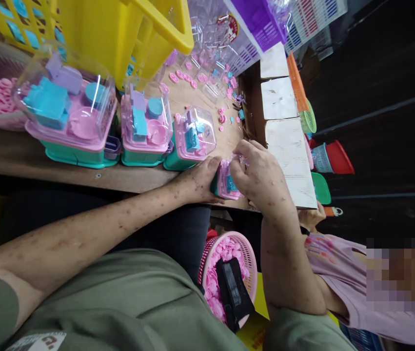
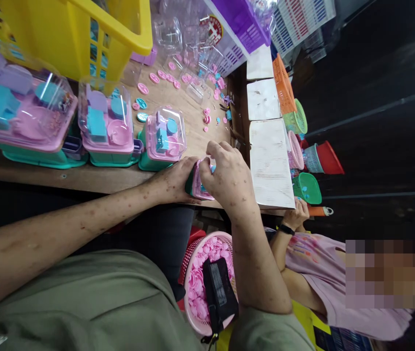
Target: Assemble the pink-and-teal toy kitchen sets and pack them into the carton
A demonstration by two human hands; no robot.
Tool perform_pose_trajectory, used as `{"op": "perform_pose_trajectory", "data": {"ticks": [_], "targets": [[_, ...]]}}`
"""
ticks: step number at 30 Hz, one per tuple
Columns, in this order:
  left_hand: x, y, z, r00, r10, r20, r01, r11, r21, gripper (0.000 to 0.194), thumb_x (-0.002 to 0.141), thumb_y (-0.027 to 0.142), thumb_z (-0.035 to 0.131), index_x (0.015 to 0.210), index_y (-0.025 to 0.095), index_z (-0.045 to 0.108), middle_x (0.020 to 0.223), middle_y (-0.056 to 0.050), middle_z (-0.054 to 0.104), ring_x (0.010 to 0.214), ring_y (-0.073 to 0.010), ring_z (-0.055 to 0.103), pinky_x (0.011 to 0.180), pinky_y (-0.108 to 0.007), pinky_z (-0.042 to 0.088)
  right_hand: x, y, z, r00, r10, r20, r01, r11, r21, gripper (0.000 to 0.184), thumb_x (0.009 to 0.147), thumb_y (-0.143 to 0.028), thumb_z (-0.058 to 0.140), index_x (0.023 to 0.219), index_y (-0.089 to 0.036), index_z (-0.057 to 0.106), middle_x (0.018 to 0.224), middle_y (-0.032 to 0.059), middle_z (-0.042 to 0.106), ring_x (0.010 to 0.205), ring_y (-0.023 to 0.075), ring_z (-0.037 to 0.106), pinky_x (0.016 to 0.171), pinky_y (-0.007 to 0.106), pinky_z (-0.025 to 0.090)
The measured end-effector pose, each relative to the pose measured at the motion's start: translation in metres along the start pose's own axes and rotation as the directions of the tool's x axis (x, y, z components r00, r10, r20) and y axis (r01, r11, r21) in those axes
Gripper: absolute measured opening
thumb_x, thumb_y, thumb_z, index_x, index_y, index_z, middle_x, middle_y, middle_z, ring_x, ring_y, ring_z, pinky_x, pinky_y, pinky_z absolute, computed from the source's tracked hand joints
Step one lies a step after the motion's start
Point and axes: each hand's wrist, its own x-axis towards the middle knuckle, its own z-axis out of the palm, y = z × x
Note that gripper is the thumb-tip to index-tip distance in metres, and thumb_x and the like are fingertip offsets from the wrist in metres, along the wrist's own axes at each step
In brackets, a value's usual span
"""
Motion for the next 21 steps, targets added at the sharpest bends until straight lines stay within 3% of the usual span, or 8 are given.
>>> {"op": "perform_pose_trajectory", "data": {"ticks": [6,9,13,15,18,21], "targets": [[0.001,0.003,-0.001,0.999,-0.031,0.026,0.029,0.998,0.057,0.103,0.065,0.037,0.110,0.147,0.017,0.051,0.145,-0.019,0.065,0.137,-0.0420,0.068,0.115,-0.055,0.059,-0.002,0.011,0.009,0.999,0.030,-0.029,-0.028,0.997,0.069,0.007,0.098,-0.022,0.052,0.098,-0.027,0.058,0.099,0.0093,0.069,0.097,0.0319,0.066,0.089,0.046,0.054],[0.003,0.005,0.000,0.998,-0.063,0.026,0.060,0.994,0.095,0.101,0.065,0.039,0.111,0.143,0.014,0.053,0.141,-0.021,0.067,0.132,-0.0434,0.070,0.112,-0.055,0.060,-0.015,0.025,0.023,0.992,0.119,-0.051,-0.102,0.962,0.252,0.009,0.102,-0.031,0.050,0.103,-0.027,0.058,0.101,0.0075,0.068,0.099,0.0295,0.067,0.092,0.045,0.056],[0.002,0.004,0.002,1.000,-0.024,0.015,0.022,0.991,0.131,0.102,0.065,0.042,0.111,0.143,0.015,0.050,0.142,-0.021,0.065,0.136,-0.0445,0.069,0.116,-0.055,0.058,-0.030,0.041,0.047,0.929,0.363,0.067,-0.326,0.721,0.612,0.029,0.105,-0.051,0.049,0.114,-0.025,0.059,0.104,0.0047,0.069,0.094,0.0252,0.068,0.084,0.039,0.058],[0.001,0.003,0.003,1.000,0.000,0.010,-0.001,0.992,0.129,0.103,0.067,0.042,0.110,0.145,0.017,0.049,0.143,-0.020,0.065,0.137,-0.0443,0.068,0.117,-0.055,0.058,-0.032,0.043,0.054,0.907,0.405,0.119,-0.364,0.610,0.704,0.037,0.103,-0.057,0.052,0.118,-0.025,0.062,0.112,0.0057,0.072,0.098,0.0250,0.070,0.083,0.037,0.058],[-0.001,0.001,0.002,1.000,0.021,-0.004,-0.021,0.993,0.116,0.106,0.068,0.043,0.109,0.150,0.019,0.046,0.146,-0.020,0.065,0.138,-0.0442,0.068,0.118,-0.058,0.057,-0.029,0.040,0.056,0.906,0.401,0.134,-0.350,0.534,0.770,0.047,0.100,-0.061,0.061,0.129,-0.025,0.067,0.129,0.0087,0.076,0.112,0.0270,0.072,0.092,0.039,0.059],[0.002,-0.001,0.002,1.000,0.020,0.012,-0.021,0.990,0.137,0.109,0.069,0.044,0.107,0.155,0.019,0.045,0.148,-0.020,0.065,0.141,-0.0439,0.067,0.122,-0.060,0.055,-0.025,0.036,0.054,0.905,0.405,0.126,-0.348,0.538,0.768,0.051,0.097,-0.062,0.062,0.130,-0.025,0.071,0.130,0.0094,0.079,0.116,0.0286,0.073,0.100,0.042,0.060]]}}
